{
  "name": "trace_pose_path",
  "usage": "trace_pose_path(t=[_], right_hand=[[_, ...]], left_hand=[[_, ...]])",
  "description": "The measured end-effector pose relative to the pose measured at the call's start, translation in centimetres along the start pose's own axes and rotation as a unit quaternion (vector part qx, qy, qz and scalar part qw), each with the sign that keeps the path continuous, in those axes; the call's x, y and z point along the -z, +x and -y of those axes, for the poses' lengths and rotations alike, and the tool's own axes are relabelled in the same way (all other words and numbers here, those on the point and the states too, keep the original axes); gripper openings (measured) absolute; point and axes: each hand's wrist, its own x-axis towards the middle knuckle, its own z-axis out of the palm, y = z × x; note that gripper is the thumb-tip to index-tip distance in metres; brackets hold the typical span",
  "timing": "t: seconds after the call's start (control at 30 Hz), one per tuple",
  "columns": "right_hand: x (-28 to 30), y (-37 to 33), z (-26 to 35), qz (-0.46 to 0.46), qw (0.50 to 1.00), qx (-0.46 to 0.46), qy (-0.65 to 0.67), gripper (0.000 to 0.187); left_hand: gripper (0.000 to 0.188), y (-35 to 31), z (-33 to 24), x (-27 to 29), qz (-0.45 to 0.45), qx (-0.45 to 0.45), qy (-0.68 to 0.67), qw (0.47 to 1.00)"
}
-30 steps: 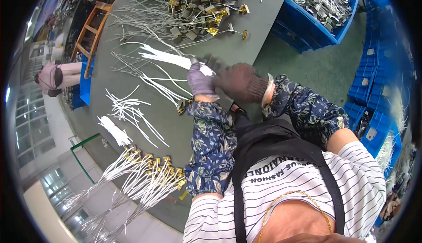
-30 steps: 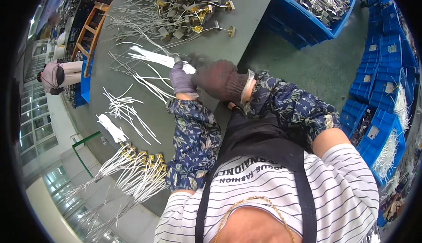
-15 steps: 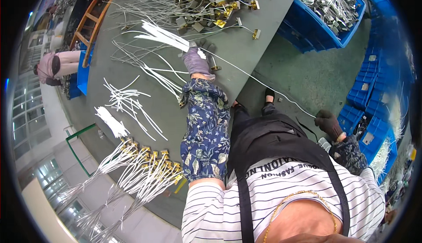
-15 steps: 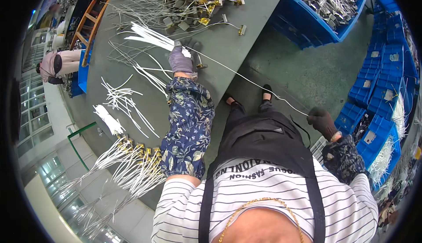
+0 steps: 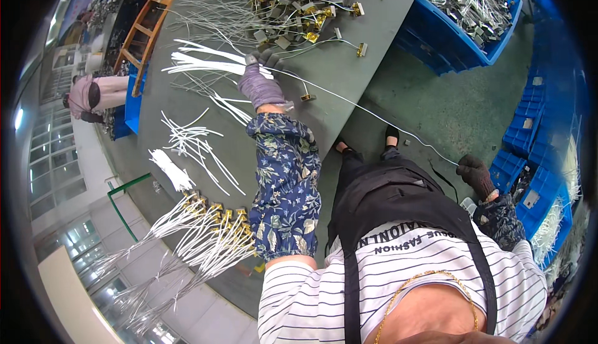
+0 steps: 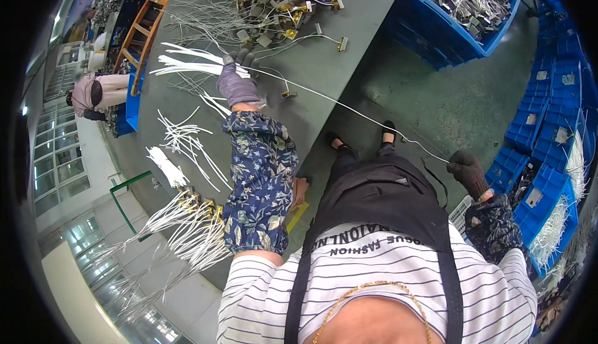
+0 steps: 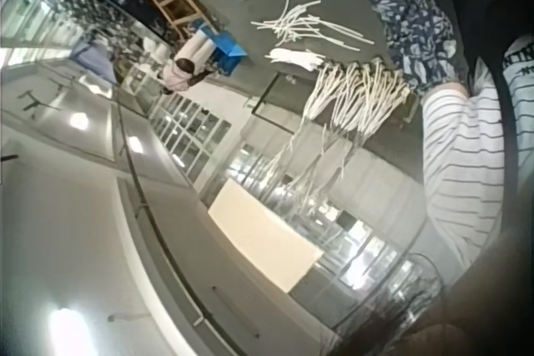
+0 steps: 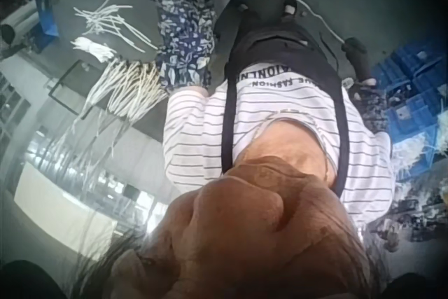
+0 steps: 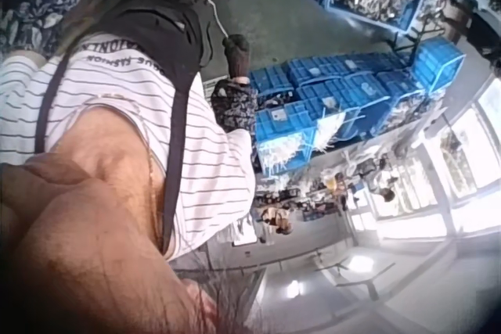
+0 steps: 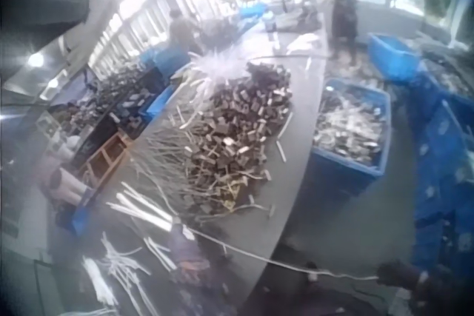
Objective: Sorting and arranging bundles of white electronic wires on a workbench in a production facility.
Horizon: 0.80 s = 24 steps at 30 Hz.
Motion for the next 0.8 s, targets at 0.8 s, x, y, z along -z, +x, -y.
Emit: trace_pose_path(t=[0.8], right_hand=[[-1.8, 3.9, 0.9, 0.094, 0.996, -0.012, -0.003, 0.003]], left_hand=[[0.026, -4.1, -3.5, 5.6, -0.045, -0.009, -0.162, 0.986]])
